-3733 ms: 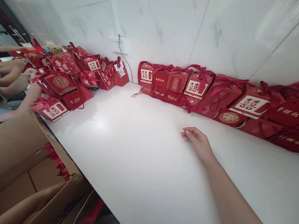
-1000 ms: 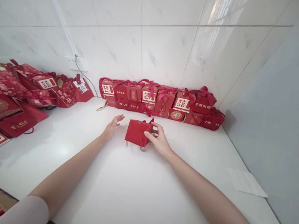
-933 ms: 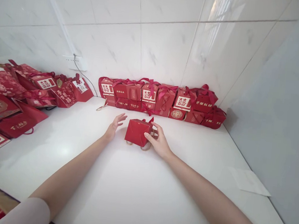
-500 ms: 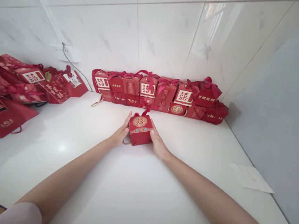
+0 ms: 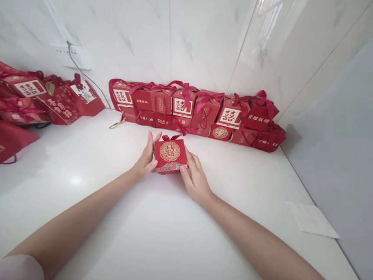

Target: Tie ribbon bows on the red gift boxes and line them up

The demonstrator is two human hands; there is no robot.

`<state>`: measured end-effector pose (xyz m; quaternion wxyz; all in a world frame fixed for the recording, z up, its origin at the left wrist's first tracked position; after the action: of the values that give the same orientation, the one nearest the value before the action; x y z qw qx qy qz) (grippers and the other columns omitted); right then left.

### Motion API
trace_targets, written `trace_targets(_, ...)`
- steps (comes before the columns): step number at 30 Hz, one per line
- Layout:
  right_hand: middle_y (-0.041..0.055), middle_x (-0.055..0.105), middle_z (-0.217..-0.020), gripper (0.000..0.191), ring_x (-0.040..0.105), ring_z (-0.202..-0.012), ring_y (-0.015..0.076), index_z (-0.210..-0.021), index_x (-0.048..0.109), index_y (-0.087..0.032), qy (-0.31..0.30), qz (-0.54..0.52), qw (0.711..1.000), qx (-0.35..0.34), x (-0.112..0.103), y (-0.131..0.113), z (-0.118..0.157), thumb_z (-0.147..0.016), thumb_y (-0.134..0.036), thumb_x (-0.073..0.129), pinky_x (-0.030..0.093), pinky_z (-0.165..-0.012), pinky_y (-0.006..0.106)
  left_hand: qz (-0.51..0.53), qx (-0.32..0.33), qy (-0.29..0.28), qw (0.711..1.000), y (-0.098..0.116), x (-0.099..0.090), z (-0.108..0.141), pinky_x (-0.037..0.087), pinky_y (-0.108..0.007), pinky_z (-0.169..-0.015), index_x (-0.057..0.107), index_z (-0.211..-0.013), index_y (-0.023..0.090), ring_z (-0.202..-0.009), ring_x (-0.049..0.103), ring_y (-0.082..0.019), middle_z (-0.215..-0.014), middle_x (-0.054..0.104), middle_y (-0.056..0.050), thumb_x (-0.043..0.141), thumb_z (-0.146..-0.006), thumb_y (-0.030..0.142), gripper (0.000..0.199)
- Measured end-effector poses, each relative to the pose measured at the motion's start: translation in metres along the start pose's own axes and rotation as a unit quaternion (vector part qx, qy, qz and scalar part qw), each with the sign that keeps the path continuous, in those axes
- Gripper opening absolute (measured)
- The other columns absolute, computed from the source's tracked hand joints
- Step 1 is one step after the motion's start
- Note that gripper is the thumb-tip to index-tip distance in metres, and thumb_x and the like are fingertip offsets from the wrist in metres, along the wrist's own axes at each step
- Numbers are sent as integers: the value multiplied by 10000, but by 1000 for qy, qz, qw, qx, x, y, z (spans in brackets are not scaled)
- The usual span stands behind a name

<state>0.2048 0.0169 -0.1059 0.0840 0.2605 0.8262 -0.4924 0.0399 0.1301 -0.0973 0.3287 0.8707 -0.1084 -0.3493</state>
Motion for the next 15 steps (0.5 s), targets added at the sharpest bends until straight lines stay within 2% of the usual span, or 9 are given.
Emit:
trace_targets(2,96,422,-1436,580,462,-1291,274,-1518,247,-323,2,-4,999,-33,1,-3,1,-973,-366,441,412,-1084,479,-65,52,10,996,10,-4,-1,-61,-558,-1199,-188,-1519,329,-1509,89,-315,-1643,86,-68,428,-931,552,881)
trace_targets(4,111,506,-1297,599,547,-1150,267,-1496,258,-301,19,-13,998,-59,0,-3,2,-943,-311,490,465,-1004,493,-67,87,31,994,14,-7,-1,-74,-568,-1190,-156,-1530,319,-1509,84,-320,-1637,119,-89,435,-929,541,873)
trace_targets(6,81,555,-1100,583,578,-1013,245,-1467,285,-279,52,-14,996,-67,-3,-1,2,-929,-270,509,475,-959,502,-10,89,76,993,12,-11,0,-22,-557,-1199,-113,-1544,293,-1510,66,-322,-1634,124,-109,431,-906,608,896)
trace_targets(8,60,545,-1007,542,569,-960,233,-1436,328,-268,83,-2,994,-72,-6,0,1,-928,-253,515,477,-934,497,69,60,121,988,4,-14,0,64,-529,-1207,-39,-1559,262,-1508,80,-324,-1629,128,-131,430,-873,678,929)
trace_targets(9,69,542,-1032,516,561,-990,239,-1418,356,-268,91,8,993,-80,-8,-2,1,-928,-255,520,473,-939,497,111,32,129,985,-2,-13,0,116,-512,-1203,5,-1563,250,-1500,127,-324,-1619,162,-142,436,-870,682,923)
trace_targets(11,114,518,-1213,483,510,-1159,274,-1396,390,-271,91,29,990,-100,-9,-7,0,-932,-276,526,427,-1006,525,203,-44,115,972,-15,-9,0,227,-476,-1174,81,-1561,234,-1442,302,-314,-1564,309,-159,469,-888,629,872)
trace_targets(13,134,394,-1438,492,394,-1326,305,-1413,371,-278,72,29,992,-100,-8,-10,0,-944,-318,515,342,-1088,563,289,-119,96,945,-24,-4,0,327,-431,-1117,172,-1547,214,-1317,484,-292,-1455,481,-151,539,-887,538,822)
trace_targets(14,132,338,-1496,502,382,-1345,306,-1431,343,-282,61,14,994,-92,-8,-10,0,-956,-340,494,315,-1107,572,324,-147,91,930,-25,-2,0,363,-410,-1085,236,-1530,198,-1253,543,-282,-1392,550,-141,570,-873,501,797)
trace_targets(15,134,325,-1507,506,429,-1308,297,-1447,313,-285,53,-9,995,-82,-7,-9,0,-969,-358,466,316,-1106,572,356,-168,86,915,-25,-1,-1,393,-397,-1051,311,-1501,180,-1191,586,-278,-1325,607,-134,591,-853,477,766)
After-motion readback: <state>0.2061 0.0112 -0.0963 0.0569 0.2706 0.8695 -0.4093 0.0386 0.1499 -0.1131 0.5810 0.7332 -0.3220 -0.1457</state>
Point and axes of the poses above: each hand's wrist, its own z-axis away from the middle knuckle, its own x-axis out of the palm, y = z × x, the point moved 5 cm from there along -z, towards the middle knuckle
